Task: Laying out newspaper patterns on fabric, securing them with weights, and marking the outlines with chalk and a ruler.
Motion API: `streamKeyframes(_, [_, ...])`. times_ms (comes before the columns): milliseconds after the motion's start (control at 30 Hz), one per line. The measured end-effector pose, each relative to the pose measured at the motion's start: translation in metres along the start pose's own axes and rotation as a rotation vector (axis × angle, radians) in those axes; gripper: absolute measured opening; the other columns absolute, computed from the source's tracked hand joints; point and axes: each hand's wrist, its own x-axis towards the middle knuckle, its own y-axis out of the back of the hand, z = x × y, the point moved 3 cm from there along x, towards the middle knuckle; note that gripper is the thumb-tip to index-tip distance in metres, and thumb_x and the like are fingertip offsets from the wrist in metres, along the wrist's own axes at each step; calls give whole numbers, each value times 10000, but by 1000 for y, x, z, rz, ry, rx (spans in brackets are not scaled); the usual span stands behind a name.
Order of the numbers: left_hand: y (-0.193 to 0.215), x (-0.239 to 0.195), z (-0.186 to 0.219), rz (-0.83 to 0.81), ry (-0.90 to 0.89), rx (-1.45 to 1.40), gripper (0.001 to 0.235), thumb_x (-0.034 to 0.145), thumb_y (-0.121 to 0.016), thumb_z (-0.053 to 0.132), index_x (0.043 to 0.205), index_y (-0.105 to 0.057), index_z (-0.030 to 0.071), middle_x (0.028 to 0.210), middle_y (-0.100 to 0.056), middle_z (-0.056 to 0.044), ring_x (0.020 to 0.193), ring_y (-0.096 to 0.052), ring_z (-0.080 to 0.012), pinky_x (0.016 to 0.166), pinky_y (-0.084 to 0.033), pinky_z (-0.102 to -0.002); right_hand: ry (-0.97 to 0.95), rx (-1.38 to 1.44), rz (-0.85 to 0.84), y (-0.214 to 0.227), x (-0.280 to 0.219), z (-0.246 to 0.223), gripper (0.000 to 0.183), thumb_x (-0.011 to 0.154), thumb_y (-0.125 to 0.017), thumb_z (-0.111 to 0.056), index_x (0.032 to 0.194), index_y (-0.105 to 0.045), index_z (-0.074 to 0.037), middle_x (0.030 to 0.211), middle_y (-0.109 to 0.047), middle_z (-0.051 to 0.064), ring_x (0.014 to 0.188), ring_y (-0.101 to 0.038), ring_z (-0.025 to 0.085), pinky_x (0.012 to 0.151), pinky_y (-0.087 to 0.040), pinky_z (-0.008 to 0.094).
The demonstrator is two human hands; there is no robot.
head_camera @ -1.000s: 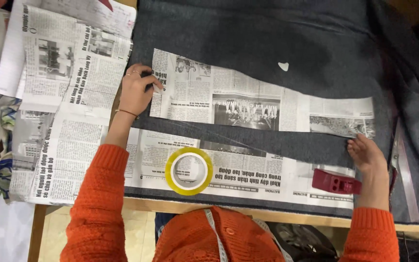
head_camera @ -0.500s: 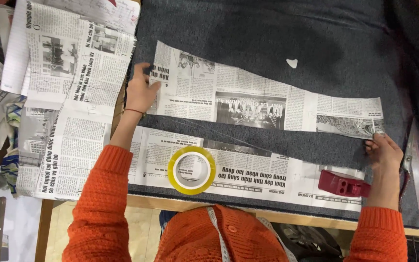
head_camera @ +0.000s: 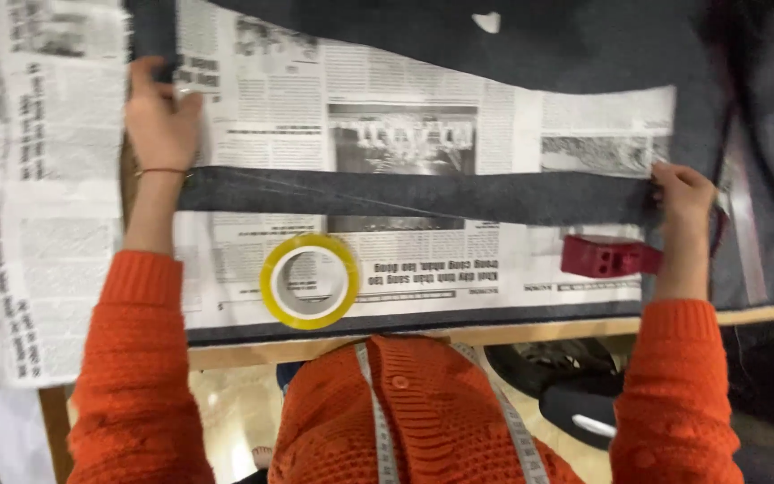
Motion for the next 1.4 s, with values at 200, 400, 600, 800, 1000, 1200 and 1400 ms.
streamKeyframes(200, [9, 7, 10, -20, -52, 69, 479, 951, -797, 101, 1358, -548, 64, 914, -721, -106, 722, -677, -324, 636, -500, -491, 61, 16, 69, -9, 5, -6, 135, 888, -869, -273, 860, -751, -214, 694, -594, -119, 606, -471, 9, 505, -335, 223])
streamKeyframes(400, [3, 16, 13, 29, -133, 172, 489, 969, -884, 34, 1353, -581, 20, 923, -739, -127, 716, -717, -311, 604, -538, -491, 10, -39, 97, -20, -22, -61, 170, 914, -828, -203, 796, -706, -206, 846, -726, -83, 822, -628, 43, 748, -507, 261])
streamKeyframes(600, [-2, 17, -4, 26, -127, 133, 517, 983, -887, 52, 1392, -572, 21, 929, -714, -116, 724, -692, -292, 683, -530, -467, 2, -81, 113, -17, -24, -65, 267, 905, -878, -275, 766, -660, -209, 773, -643, -79, 778, -581, 60, 721, -488, 298])
streamKeyframes(800, [-6, 8, -23, 24, -174, -20, 460, 1207, -871, -68, 1495, -525, -160, 1009, -604, -205, 800, -591, -274, 659, -466, -390, 380, -249, 337, 19, -5, -19, 144, 913, -772, -244, 985, -680, -159, 786, -656, -25, 719, -623, 157, 706, -468, 357])
streamKeyframes(1000, [-4, -13, -45, 25, -55, 69, 385, 1234, -811, 124, 1388, -574, -137, 1121, -691, -257, 978, -686, -367, 807, -518, -482, 357, -698, 487, 69, -42, 2, 404, 926, -792, -294, 1236, -626, -97, 1130, -543, 197, 1065, -526, 435, 851, -434, 574])
streamKeyframes(1200, [23, -47, 83, -24, -417, 142, 524, 964, -847, -74, 1365, -553, -239, 1290, -543, -397, 1147, -502, -540, 995, -365, -576, 478, -654, 482, 70, -43, 2, 346, 938, -798, -182, 1211, -638, -41, 1114, -565, 226, 1029, -546, 438, 860, -437, 538])
streamKeyframes(1400, [-8, -101, 96, -197, -311, 154, 630, 984, -772, 382, 1449, -540, 26, 1527, -464, -348, 1478, -323, -506, 1219, -153, -584, 808, -608, 470, 57, -34, -5, 479, 861, -900, -139, 1237, -642, 7, 1094, -624, 248, 982, -559, 441, 845, -400, 526])
